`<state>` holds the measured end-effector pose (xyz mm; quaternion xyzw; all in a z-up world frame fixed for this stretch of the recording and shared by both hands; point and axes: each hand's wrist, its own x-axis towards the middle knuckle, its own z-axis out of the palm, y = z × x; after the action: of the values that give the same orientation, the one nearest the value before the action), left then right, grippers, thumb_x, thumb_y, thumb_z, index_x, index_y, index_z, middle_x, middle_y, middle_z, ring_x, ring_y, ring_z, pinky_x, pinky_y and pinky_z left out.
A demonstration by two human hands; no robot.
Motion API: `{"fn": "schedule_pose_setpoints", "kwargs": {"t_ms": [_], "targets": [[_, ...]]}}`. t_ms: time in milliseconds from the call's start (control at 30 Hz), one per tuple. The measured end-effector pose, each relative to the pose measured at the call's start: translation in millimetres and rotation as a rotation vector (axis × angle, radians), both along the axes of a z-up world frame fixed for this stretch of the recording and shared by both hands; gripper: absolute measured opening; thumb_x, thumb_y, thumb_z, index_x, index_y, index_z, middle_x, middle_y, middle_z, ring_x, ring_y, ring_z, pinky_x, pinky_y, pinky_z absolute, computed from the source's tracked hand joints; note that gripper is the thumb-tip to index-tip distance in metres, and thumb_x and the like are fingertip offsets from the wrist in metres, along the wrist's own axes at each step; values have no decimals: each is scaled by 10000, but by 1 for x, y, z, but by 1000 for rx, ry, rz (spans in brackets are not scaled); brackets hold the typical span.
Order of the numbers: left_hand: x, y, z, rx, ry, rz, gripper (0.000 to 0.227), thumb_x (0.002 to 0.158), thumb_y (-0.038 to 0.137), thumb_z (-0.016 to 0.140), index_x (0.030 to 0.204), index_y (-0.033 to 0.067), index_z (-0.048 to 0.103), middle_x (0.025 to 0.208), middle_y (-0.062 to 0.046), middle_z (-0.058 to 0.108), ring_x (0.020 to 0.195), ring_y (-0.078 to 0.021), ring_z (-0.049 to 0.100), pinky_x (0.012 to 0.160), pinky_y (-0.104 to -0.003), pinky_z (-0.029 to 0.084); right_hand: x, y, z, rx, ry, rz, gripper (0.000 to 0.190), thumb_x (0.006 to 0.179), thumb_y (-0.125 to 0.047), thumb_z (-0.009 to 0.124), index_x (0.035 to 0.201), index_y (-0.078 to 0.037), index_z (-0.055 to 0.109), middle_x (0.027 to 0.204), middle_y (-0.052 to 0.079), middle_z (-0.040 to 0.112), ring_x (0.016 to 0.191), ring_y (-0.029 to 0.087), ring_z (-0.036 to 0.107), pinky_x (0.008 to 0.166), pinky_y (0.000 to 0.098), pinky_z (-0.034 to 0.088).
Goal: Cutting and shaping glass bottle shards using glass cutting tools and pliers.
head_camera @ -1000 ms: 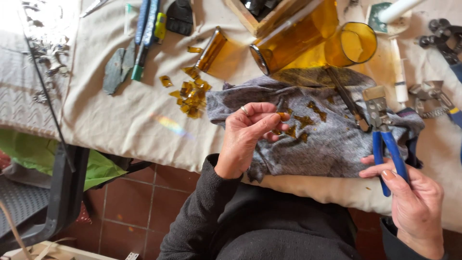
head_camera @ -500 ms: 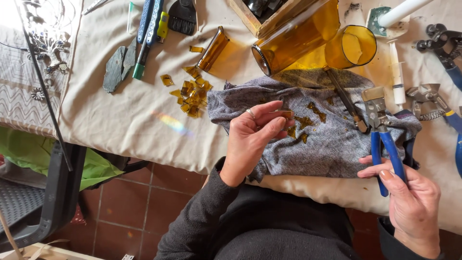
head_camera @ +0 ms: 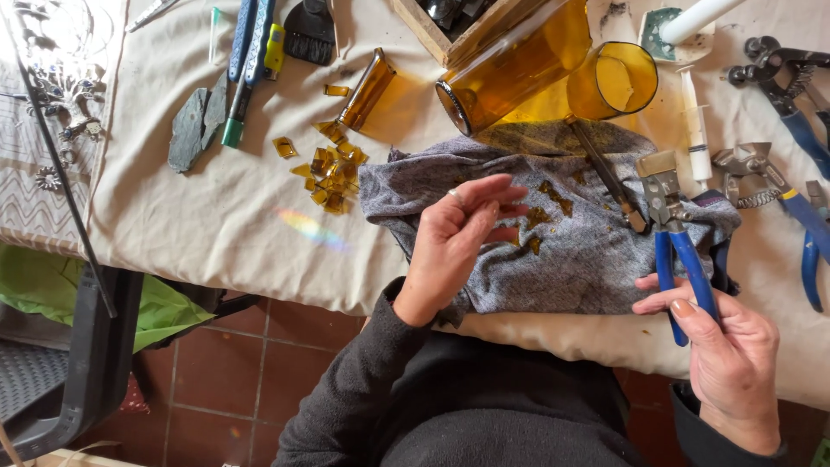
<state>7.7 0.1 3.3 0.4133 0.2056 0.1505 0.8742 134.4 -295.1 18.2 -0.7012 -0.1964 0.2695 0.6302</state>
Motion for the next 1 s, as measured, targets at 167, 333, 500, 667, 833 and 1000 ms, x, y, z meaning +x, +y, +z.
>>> {"fn": "schedule_pose_setpoints", "kwargs": {"t_ms": [167,333,500,667,833,1000], "targets": [[3,-8,13,956,245,-47,416,998,37,566,1413,5,566,1414,-184,650,843,-197,704,692,-295,605,0,0,2,-24,-14,3,204,1077,-70,579,1040,88,703,994,210,734,1196,326,662,1190,489,464],[1,-18,6,1646,360,-160,281,869,30,651,1140,7,718,1182,-195,603,930,-273,658,744,-380,555,0,4,5,-16,-13,12,206,1082,-91,595,1026,74,707,998,203,737,1190,317,666,1189,489,471],[3,-13,3,1658,296,-107,196,860,84,688,1041,27,736,1061,-138,620,975,-296,629,826,-430,505,1,-1,1,-15,-5,5,207,1076,-98,597,1020,69,707,993,202,739,1183,317,670,1170,489,479],[1,-5,-6,1198,211,74,140,976,153,693,1013,23,725,979,-85,698,845,-180,652,757,-329,526,2,0,-1,-12,-8,8,219,1075,-102,593,1020,76,708,988,203,737,1187,315,666,1175,483,472],[-6,8,-8,7,165,-32,206,1023,229,677,995,41,756,925,-40,769,684,-11,537,592,-192,437,4,2,-3,4,23,9,218,1079,-87,576,1037,81,707,994,208,734,1192,322,659,1181,486,467],[-9,11,-1,-137,122,-52,194,1017,225,688,978,45,746,931,-44,773,687,-14,544,595,-197,447,3,2,-3,-12,14,11,221,1078,-84,573,1033,87,706,993,211,732,1194,326,656,1181,488,464]]}}
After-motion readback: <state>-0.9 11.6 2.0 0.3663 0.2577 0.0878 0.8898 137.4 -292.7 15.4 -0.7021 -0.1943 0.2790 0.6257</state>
